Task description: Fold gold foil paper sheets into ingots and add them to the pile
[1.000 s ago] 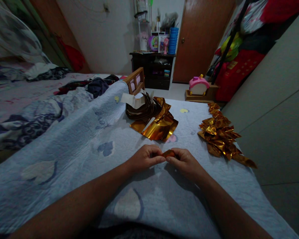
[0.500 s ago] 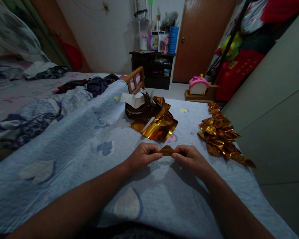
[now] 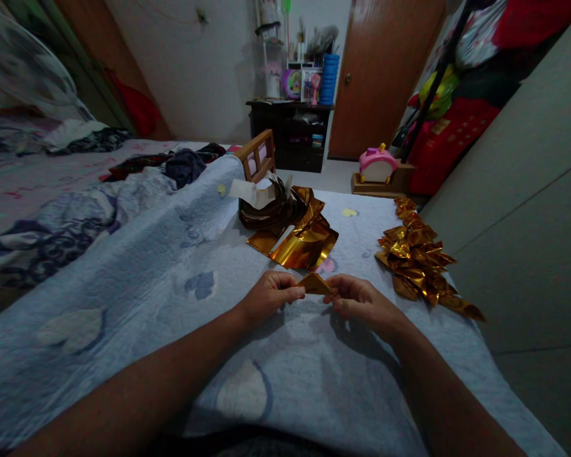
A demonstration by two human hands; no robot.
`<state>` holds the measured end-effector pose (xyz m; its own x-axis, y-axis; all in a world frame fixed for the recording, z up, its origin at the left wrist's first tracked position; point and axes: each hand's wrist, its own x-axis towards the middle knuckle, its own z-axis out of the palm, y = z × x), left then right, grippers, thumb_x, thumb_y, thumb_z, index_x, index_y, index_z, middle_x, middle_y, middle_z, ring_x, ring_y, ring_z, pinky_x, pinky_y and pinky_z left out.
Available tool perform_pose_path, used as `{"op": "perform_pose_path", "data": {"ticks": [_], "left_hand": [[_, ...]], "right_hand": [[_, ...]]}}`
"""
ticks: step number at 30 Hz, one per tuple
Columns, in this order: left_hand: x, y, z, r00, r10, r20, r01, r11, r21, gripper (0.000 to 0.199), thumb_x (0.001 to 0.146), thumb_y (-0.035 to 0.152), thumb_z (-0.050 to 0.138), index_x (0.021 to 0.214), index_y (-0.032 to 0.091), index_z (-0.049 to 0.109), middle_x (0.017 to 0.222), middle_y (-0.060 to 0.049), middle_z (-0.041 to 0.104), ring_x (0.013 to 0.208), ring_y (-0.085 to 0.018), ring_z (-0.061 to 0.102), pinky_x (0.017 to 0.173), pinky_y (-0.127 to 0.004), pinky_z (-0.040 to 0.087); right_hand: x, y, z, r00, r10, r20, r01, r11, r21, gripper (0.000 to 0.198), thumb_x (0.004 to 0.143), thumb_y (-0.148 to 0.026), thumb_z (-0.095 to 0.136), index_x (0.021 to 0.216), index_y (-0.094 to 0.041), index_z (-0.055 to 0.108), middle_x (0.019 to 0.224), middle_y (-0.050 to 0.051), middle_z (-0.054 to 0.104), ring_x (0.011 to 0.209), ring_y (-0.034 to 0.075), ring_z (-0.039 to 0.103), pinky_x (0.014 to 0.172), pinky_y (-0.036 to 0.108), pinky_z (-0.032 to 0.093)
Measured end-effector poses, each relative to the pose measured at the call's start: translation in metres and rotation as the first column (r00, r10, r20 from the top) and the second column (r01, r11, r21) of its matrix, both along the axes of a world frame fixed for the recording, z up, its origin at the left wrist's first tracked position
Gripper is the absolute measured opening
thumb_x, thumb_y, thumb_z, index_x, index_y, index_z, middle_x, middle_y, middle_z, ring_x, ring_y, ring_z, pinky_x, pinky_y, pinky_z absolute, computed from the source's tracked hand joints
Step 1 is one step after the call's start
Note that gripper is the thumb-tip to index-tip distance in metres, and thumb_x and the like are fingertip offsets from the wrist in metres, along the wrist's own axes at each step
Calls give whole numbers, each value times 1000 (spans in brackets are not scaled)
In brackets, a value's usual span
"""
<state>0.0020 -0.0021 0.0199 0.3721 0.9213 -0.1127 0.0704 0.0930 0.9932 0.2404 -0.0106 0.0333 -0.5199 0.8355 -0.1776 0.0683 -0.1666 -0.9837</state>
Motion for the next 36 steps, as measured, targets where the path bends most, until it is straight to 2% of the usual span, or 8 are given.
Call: {"op": "perform_pose_path", "data": {"ticks": [3, 8, 11, 15, 22, 26, 30, 36], "left_hand": [[2, 0, -2, 1000, -19, 6, 19, 1000, -1, 39, 74, 47, 77, 60, 14, 61, 52, 4, 48, 49, -7, 38, 50, -22, 25], [6, -4, -5, 998, -60, -10, 60, 998, 7, 42, 75, 51, 77, 64, 13, 62, 55, 4, 47, 52, -8, 38, 51, -22, 26], [7, -5, -6, 994, -101, -52, 104, 992, 76, 40, 79, 50, 74, 68, 13, 64, 59, 3, 47, 55, -9, 40, 52, -22, 27], [6, -4, -7, 984, -133, -117, 150, 977, 154, 35, 84, 45, 69, 72, 13, 67, 61, 2, 49, 56, -9, 41, 53, -23, 28], [7, -7, -8, 985, -154, -72, 161, 981, 104, 32, 83, 42, 69, 71, 12, 70, 59, 1, 51, 56, -10, 42, 52, -23, 29], [9, -7, -7, 984, -179, -15, 180, 982, 65, 30, 81, 40, 70, 72, 12, 72, 59, 1, 55, 55, -10, 44, 54, -23, 32], [7, -4, -5, 993, -120, -7, 120, 992, 34, 28, 79, 40, 71, 69, 14, 72, 56, 2, 52, 54, -10, 42, 54, -24, 32], [-2, 1, 0, 998, -24, -56, 25, 1000, 12, 30, 78, 43, 71, 68, 14, 71, 56, 2, 51, 53, -9, 40, 53, -23, 28]], "right_hand": [[-10, -2, -5, 999, -4, -39, 5, 1000, 8, 43, 71, -34, 80, 106, -18, 61, 91, 1, 62, 70, 12, 55, 60, 24, 43], [-26, -5, -9, 995, -67, 80, 58, 993, 105, 28, 80, -41, 72, 89, -16, 64, 74, -1, 55, 65, 12, 48, 58, 24, 37], [-27, -5, -8, 990, -94, 109, 75, 983, 167, 24, 81, -40, 68, 81, -16, 65, 68, -2, 53, 64, 12, 45, 57, 25, 36], [-24, -5, -8, 985, -116, 129, 91, 979, 182, 21, 80, -38, 66, 77, -17, 63, 66, -3, 50, 61, 12, 43, 54, 24, 34], [-29, -6, -9, 982, -107, 153, 73, 974, 216, 15, 78, -32, 64, 73, -17, 62, 60, -5, 45, 56, 10, 38, 51, 23, 31], [-25, -5, -6, 982, -79, 169, 45, 980, 193, 16, 78, -32, 63, 75, -17, 62, 62, -4, 48, 57, 10, 40, 51, 23, 32], [-11, -1, -3, 974, -114, 196, 85, 985, 151, 21, 76, -38, 65, 70, -18, 59, 60, -5, 47, 53, 10, 40, 49, 24, 29], [16, 10, 1, 950, -274, 148, 248, 953, 172, 25, 74, -41, 70, 67, -19, 60, 58, -4, 50, 53, 10, 43, 50, 24, 34]]}}
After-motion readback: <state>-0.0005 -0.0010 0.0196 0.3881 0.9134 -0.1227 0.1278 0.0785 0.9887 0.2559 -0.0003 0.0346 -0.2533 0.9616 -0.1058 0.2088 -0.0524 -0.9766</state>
